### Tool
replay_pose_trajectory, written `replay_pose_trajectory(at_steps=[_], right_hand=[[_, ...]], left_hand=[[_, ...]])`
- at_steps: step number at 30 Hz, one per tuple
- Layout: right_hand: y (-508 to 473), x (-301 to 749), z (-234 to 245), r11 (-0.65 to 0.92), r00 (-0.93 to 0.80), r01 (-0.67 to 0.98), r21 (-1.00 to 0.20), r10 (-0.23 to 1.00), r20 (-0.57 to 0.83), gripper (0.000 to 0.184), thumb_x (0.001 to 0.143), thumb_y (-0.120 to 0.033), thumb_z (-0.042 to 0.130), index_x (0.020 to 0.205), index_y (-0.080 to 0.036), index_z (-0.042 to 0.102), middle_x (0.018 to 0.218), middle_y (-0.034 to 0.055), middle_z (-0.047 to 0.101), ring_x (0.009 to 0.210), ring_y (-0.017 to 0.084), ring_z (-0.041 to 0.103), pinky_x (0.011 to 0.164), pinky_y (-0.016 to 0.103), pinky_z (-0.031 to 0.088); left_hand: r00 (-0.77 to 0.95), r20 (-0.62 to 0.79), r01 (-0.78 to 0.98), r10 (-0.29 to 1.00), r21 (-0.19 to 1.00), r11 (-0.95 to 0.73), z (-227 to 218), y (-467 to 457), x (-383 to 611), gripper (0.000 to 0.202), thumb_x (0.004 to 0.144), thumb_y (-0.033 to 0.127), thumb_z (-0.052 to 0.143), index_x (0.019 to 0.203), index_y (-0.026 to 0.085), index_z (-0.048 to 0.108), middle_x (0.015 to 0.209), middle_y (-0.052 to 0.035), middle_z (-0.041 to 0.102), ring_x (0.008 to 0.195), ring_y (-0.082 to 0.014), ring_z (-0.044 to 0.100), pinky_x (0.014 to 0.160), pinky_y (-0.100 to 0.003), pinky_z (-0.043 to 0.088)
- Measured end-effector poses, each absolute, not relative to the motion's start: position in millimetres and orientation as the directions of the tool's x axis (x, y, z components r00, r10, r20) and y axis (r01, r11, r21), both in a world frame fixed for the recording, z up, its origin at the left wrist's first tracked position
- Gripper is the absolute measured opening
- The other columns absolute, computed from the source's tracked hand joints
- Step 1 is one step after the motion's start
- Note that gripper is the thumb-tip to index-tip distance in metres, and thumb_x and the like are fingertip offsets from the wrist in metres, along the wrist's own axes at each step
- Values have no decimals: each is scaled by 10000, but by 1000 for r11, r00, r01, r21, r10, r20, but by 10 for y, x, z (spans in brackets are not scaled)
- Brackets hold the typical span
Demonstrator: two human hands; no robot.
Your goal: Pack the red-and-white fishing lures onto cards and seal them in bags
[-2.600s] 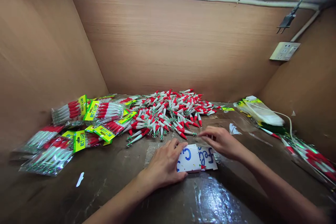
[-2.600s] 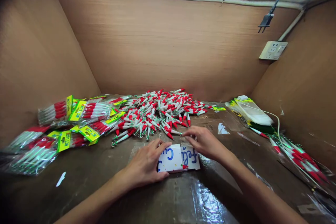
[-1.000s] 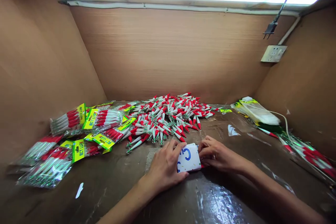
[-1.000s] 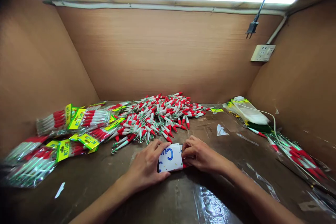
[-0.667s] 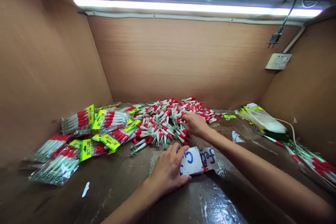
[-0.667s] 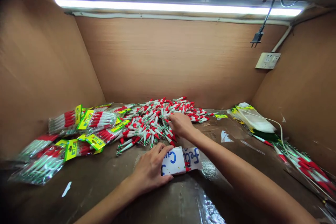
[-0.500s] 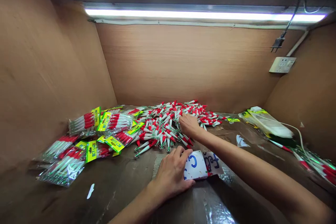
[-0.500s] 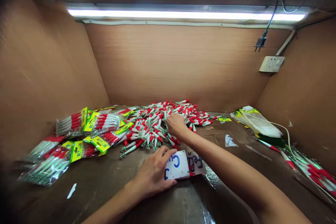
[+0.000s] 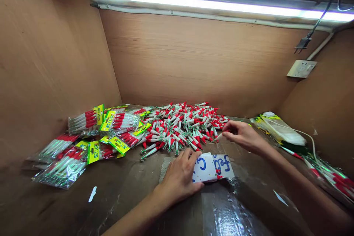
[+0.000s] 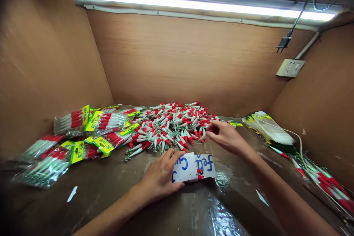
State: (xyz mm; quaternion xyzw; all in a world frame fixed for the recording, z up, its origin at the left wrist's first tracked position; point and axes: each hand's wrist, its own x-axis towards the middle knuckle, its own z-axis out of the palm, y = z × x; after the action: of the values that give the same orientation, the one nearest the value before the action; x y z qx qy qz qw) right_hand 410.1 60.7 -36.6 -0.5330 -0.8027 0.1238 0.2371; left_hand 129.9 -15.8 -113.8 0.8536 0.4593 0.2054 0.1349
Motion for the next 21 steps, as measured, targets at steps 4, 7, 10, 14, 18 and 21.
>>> replay_pose_trajectory(at_steps=[4,7,10,14,18,21], right_hand=[[200,4491,-592,252,-275,572,-780,955,106,321,868,-481,686,966,-179,729,837,48,747,716,179,654,630,266,496],[-20,4468,-819,266,-263,564,-782,955,135,289,888,-458,688,1001,-199,753,912,59,769,787,203,691,701,289,530],[-133,4289,-1010,466,-354,658,-592,885,304,221,961,-373,614,1041,-228,759,950,68,765,844,215,680,769,324,528],[-184,4077,-1134,652,-542,717,-248,744,391,176,979,-285,589,992,-237,758,856,69,728,838,221,589,736,332,470],[-201,4073,-1067,724,-658,619,-306,690,301,172,979,-274,590,976,-259,761,861,49,718,837,200,572,738,305,453],[-106,4175,-917,695,-679,561,-450,697,229,197,985,-334,580,984,-269,766,972,48,726,923,200,608,812,299,465]], left_hand=[[484,248,700,839,466,-541,-1166,-117,1303,811,682,327,782,1409,312,423,1246,-58,511,1097,-292,554,922,-427,513],[499,270,669,823,484,-564,-1174,-108,1335,800,689,322,780,1408,304,429,1225,-62,515,1083,-292,553,921,-437,508],[538,294,618,790,501,-606,-1181,-147,1400,817,661,316,805,1394,294,444,1232,-66,515,1088,-292,547,941,-440,498],[565,276,587,777,527,-614,-1192,-227,1468,815,650,311,805,1381,300,446,1213,-64,527,1043,-279,562,908,-418,518],[567,251,611,785,511,-605,-1194,-244,1455,819,641,304,807,1379,297,451,1212,-67,524,1058,-289,559,925,-429,514],[573,238,628,784,487,-607,-1192,-238,1417,833,643,293,804,1394,291,445,1243,-74,518,1081,-297,556,939,-440,508]])
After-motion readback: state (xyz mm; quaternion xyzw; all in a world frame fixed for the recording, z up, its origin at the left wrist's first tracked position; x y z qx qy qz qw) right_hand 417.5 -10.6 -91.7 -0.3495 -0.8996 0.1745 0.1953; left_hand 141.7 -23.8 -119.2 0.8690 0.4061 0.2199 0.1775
